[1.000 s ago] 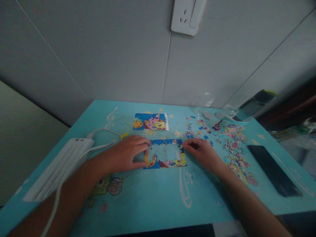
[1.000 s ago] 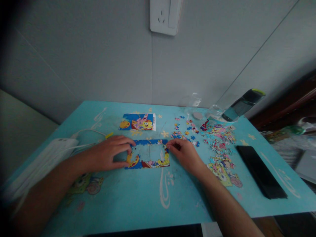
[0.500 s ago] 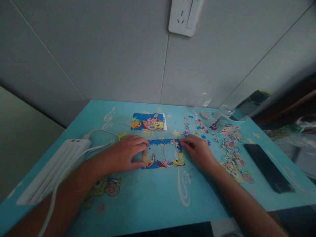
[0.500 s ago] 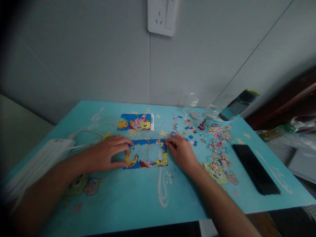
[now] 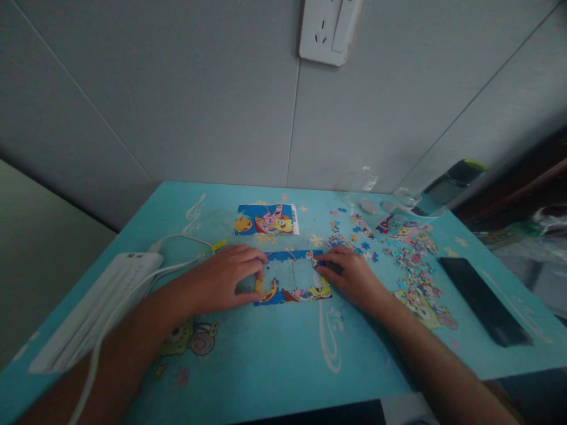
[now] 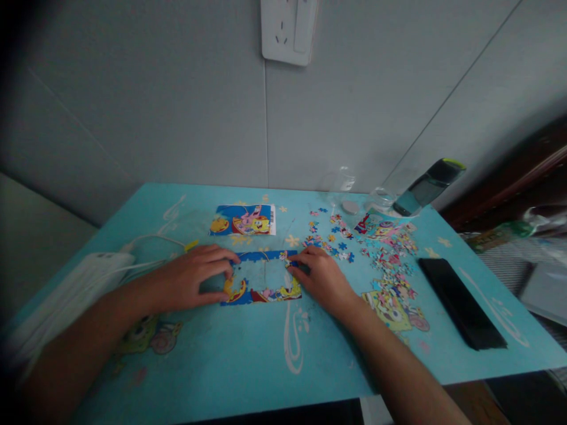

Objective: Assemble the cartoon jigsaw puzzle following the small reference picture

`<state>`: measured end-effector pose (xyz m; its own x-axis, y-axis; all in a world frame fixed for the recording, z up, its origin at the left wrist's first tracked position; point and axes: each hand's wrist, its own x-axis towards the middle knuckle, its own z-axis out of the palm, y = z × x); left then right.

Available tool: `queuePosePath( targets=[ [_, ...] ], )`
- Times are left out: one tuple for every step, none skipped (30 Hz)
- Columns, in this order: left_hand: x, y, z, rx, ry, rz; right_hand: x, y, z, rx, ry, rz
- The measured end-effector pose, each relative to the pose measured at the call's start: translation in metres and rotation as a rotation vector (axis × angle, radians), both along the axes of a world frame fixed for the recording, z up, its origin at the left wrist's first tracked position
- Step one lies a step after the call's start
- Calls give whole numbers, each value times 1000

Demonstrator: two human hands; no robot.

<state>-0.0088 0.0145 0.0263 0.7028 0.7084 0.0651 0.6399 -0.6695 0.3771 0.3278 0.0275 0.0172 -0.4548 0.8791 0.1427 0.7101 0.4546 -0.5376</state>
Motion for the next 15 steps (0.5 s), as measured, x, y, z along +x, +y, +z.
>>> queuePosePath(
  targets=[
    [0, 0, 0, 1, -4, -2, 0, -1, 0, -3, 3, 1],
    [0, 0, 0, 1, -8, -3, -1, -1, 1, -6, 5, 3],
    [0, 0, 0, 2, -12, -4, -1, -1, 2, -8, 8, 4],
    [0, 0, 0, 2, -14, -5, -1, -2, 2, -11, 10, 6],
    [0, 0, 0, 2, -17, -5, -2, -2, 3, -12, 12, 8],
    [-1, 0, 0, 4, -18, -4, -2, -3, 4, -13, 13, 9],
    [-1, 0, 0, 7, -19, -5, -3, -3, 5, -16, 13, 9],
    [-1, 0, 0, 10, -20, -6, -4, -3, 7, -19, 14, 9],
    [-1, 1, -1, 12, -19, -9, -4, -4, 8, -24, 15, 11],
    [-1, 1, -1, 14, -17, -12, -4, -4, 9, -30, 16, 14],
    [-1, 1, -1, 15, -13, -15, -5, -5, 10, -36, 17, 20],
    [-1, 1, -2, 15, -9, -17, -5, -5, 11, -41, 20, 29],
    [-1, 2, -2, 16, -5, -18, -4, -5, 12, -44, 23, 39],
    [-1, 2, -2, 16, -2, -16, -4, -5, 12, -43, 32, 47],
    [-1, 1, -3, 17, -1, -12, -3, -5, 12, -39, 45, 52]
  ],
)
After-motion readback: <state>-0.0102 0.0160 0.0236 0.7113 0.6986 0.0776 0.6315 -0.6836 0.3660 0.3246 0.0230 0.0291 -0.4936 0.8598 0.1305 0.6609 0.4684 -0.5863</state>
